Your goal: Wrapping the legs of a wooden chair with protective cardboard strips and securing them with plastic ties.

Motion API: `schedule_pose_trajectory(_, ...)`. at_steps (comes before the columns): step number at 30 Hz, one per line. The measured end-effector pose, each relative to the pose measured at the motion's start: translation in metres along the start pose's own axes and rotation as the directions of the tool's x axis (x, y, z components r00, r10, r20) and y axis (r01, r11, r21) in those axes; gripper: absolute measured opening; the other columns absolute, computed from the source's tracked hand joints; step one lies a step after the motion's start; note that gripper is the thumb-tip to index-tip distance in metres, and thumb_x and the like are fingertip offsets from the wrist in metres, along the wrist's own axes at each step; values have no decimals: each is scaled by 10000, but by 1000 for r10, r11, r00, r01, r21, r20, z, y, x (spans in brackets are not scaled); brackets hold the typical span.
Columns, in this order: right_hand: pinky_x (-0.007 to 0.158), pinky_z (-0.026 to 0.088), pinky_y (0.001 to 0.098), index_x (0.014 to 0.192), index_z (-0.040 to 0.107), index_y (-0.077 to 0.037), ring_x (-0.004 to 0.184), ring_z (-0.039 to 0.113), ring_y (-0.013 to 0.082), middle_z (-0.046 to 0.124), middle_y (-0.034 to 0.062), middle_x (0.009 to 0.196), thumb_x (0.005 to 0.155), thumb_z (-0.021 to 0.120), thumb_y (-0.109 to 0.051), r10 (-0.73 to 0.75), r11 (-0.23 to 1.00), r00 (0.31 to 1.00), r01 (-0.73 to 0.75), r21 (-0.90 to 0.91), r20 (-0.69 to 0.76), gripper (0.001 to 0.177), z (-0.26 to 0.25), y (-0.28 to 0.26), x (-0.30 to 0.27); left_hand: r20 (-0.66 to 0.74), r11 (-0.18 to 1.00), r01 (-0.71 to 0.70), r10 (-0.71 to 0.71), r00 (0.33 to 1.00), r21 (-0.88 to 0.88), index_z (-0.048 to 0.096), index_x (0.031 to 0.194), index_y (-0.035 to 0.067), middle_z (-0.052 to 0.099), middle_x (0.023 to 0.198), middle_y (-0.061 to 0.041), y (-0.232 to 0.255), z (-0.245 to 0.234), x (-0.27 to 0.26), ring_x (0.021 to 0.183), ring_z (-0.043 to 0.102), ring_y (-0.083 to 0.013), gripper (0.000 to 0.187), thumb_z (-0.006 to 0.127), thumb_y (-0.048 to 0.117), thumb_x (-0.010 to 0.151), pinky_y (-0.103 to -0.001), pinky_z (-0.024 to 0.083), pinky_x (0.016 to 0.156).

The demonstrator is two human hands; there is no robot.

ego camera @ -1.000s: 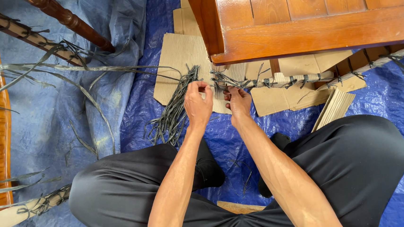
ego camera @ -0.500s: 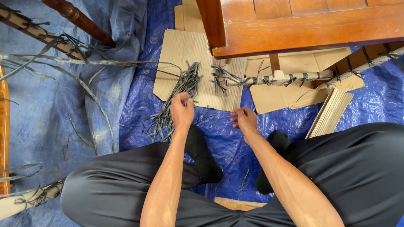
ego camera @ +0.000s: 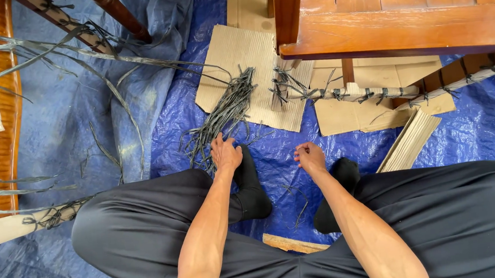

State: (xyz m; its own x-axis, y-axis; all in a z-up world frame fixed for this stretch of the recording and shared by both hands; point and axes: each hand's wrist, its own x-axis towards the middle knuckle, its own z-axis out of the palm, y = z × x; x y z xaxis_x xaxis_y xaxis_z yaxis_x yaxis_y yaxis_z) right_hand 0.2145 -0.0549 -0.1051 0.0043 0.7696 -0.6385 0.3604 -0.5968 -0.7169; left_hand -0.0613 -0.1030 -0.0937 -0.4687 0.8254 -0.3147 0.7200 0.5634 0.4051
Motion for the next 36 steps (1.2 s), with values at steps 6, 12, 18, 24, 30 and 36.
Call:
schedule_pose_trajectory(6, 556, 578, 302, 1066, 679, -16, 738, 721, 142, 754, 87, 951, 986, 593, -157, -25, 999, 1000, 25, -40, 0, 185, 3, 11, -2, -120, 999, -2, 6, 993, 34, 718, 1211, 100, 582, 1364, -105, -14, 7, 1, 1301, 458, -327, 404, 764, 185, 819, -480, 362, 1078)
schedule_pose_trajectory(12, 562, 584, 305, 1043, 693, -25, 735, 724, 140, 757, 83, 941, 985, 596, -156, -27, 997, 1000, 27, -75, -3, 172, 2, 12, -9, -299, 996, -1, -26, 954, -90, 758, 1050, 124, 723, 1067, -95, -2, -25, -9, 1023, 653, -315, 195, 723, 128, 858, -480, 450, 898)
schedule_pose_trajectory(18, 553, 571, 306, 1043, 686, -21, 729, 718, 143, 754, 85, 939, 990, 609, -179, -74, 996, 997, 74, -39, 4, 184, 2, 3, -15, -486, 872, -310, 98, 868, -379, 734, 1033, 75, 714, 997, -128, 41, -52, -18, 908, 685, -320, 115, 670, 71, 936, -416, 535, 795)
schedule_pose_trajectory(24, 628, 570, 315, 1101, 676, -38, 808, 720, 165, 754, 80, 994, 1012, 552, -254, -101, 989, 992, 92, 114, 80, 264, 10, -33, -46, -447, 707, -501, 285, 848, -500, 726, 1068, 43, 716, 983, -121, 105, -66, -74, 784, 701, -244, 126, 645, 58, 973, -355, 550, 715)
schedule_pose_trajectory(30, 772, 568, 288, 1145, 694, -18, 894, 737, 149, 769, 82, 1030, 1058, 457, -374, -111, 900, 986, 47, 433, 124, 436, 11, -45, -69, -303, 567, -367, 207, 930, -737, 685, 1089, 17, 752, 934, -96, 117, -26, -116, 644, 681, -142, 136, 626, 47, 969, -305, 555, 614)
schedule_pose_trajectory(36, 777, 565, 267, 1157, 697, -6, 913, 701, 136, 747, 73, 1037, 1034, 553, -288, -243, 794, 969, 182, 581, 29, 339, -1, -47, -73, -160, 576, -279, 248, 955, -768, 652, 1112, 24, 762, 912, -94, 127, -15, -139, 671, 720, -145, 153, 642, 51, 961, -296, 564, 608)
